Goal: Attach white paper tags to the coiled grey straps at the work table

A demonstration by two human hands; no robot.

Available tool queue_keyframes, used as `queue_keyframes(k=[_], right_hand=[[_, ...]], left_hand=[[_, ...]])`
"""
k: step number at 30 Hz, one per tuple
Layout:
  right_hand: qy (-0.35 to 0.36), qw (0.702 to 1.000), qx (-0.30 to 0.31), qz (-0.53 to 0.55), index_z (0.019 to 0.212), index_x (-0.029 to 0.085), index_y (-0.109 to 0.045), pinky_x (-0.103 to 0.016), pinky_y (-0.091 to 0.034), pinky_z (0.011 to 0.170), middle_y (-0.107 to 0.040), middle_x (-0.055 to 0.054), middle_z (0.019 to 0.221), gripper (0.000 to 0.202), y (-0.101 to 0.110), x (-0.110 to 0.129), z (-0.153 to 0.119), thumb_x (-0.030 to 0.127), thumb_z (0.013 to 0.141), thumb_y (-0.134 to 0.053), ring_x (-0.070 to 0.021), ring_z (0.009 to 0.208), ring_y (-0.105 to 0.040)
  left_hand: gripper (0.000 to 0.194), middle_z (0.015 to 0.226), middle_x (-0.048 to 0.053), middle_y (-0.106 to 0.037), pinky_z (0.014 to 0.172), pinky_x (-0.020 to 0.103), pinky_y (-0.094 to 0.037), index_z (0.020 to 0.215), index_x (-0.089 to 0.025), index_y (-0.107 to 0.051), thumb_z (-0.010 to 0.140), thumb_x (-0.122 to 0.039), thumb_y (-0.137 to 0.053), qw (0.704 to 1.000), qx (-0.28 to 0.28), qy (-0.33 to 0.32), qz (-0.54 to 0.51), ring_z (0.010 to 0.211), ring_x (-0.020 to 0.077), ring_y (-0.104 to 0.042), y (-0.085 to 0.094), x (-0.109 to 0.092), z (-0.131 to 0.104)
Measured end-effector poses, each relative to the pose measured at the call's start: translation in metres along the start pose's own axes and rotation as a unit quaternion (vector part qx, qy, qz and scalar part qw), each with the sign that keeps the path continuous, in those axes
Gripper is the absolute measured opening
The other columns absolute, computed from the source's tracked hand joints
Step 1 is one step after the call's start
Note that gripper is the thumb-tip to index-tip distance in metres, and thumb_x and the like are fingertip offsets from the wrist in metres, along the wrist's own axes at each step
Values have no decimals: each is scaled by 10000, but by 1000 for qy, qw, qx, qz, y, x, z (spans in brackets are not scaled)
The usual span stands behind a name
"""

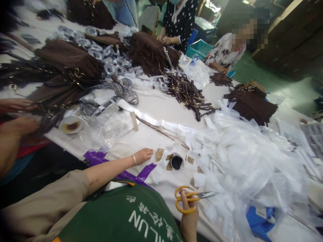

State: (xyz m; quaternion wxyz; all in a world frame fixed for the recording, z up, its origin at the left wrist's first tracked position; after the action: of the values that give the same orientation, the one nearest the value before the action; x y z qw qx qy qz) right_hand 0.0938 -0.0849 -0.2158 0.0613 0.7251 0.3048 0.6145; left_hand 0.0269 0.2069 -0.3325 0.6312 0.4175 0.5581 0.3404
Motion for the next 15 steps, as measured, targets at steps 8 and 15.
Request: queue_keyframes(k=[8,15], right_hand=[[-31,999,8,-21,898,182,-683,-368,-488,773,-666,-67,799,487,11,-9,-8,615,684,-622,-272,904,-606],[-58,996,50,-51,888,175,-680,-363,-496,726,-663,-56,741,498,5,-13,9,612,652,-646,-261,794,-625]], left_hand=[[145,1069,38,-667,999,397,-363,793,-220,-681,859,-162,-565,1000,10,8,14,1217,233,-473,50,59,-65],[248,1033,94,-653,897,367,-437,1077,-186,-640,833,-196,-597,996,26,86,1,1061,236,-527,44,41,6]])
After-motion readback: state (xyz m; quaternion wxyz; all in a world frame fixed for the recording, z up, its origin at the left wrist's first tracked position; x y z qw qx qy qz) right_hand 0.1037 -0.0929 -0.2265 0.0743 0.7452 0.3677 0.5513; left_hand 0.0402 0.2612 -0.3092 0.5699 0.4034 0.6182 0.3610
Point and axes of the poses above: each hand's wrist, its own z-axis towards the middle knuckle, its own y-axis out of the back of the hand, x = y × z, the point moved 7 cm from there along z, towards the middle knuckle
